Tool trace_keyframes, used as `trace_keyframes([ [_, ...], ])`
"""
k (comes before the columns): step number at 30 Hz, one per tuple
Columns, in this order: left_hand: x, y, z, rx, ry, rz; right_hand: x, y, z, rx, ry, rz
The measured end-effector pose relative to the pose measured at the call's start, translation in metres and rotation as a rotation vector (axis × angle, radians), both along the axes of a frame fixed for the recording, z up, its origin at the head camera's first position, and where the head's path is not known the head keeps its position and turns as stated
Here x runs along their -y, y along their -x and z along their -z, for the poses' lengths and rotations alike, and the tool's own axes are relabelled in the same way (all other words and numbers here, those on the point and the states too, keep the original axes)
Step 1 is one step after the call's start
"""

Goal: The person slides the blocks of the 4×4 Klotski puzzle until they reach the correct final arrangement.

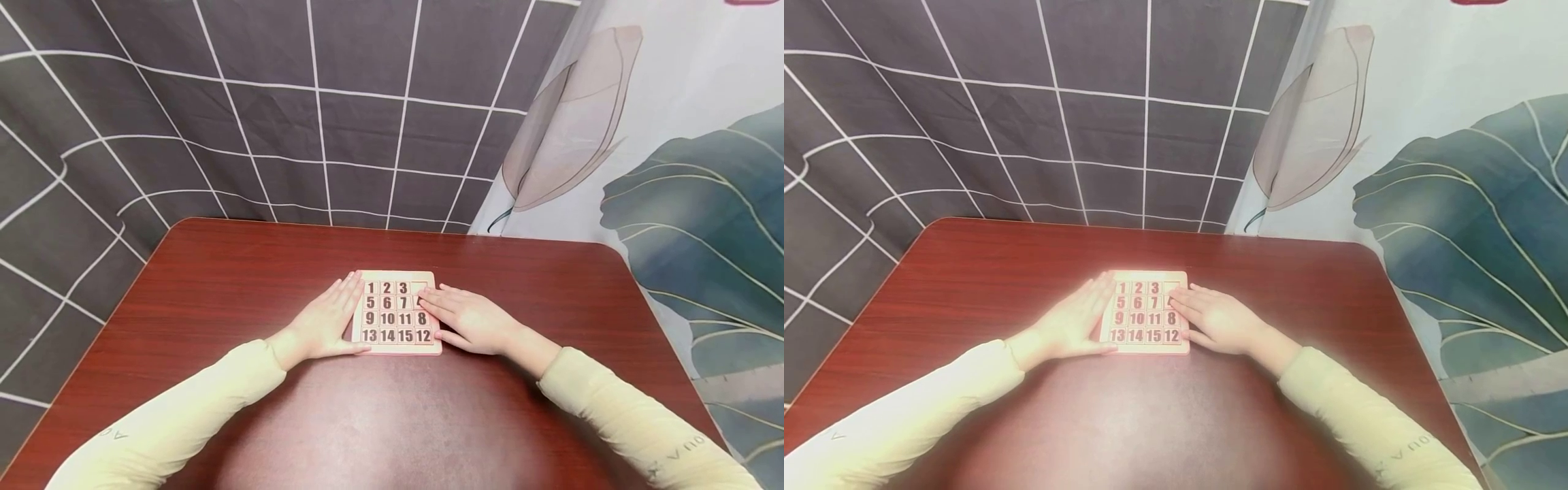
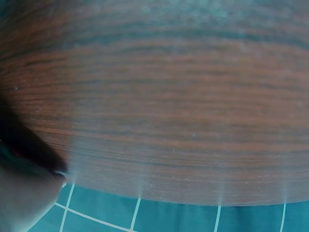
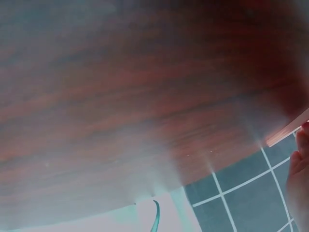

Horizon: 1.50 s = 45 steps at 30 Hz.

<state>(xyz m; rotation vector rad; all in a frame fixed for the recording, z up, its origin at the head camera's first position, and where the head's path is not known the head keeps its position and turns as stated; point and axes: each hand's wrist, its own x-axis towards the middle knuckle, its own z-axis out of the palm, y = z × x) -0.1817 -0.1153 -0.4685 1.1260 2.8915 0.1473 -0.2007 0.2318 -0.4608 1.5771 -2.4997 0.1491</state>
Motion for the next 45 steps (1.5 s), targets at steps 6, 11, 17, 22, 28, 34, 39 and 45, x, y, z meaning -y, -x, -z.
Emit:
trace_keyframes([
  [6, 0.0, 0.0, 0.0, -0.009, -0.002, 0.006, 0.002, 0.002, 0.0, -0.004, -0.02, 0.02],
  [11, 0.0, 0.0, 0.0, -0.002, 0.017, 0.003, 0.007, 0.01, -0.002, 0.026, -0.037, 0.064],
  [17, -0.001, -0.002, -0.003, -0.012, -0.007, 0.009, 0.009, 0.013, -0.004, 0.079, -0.071, 0.116],
  [22, -0.002, -0.004, -0.006, -0.02, -0.011, 0.011, 0.003, 0.005, -0.005, 0.086, -0.038, 0.069],
  [28, -0.001, -0.005, -0.006, -0.022, -0.015, 0.009, -0.007, -0.016, -0.002, 0.056, -0.002, -0.058],
  [34, 0.0, -0.003, -0.003, -0.018, -0.007, 0.003, -0.012, -0.026, -0.001, 0.031, -0.025, -0.084],
  [39, -0.001, -0.003, -0.004, -0.019, -0.01, 0.006, -0.011, -0.021, -0.001, 0.022, -0.015, -0.069],
  [45, -0.001, -0.002, -0.004, -0.033, -0.004, 0.009, -0.005, -0.007, -0.005, 0.041, -0.012, -0.031],
])
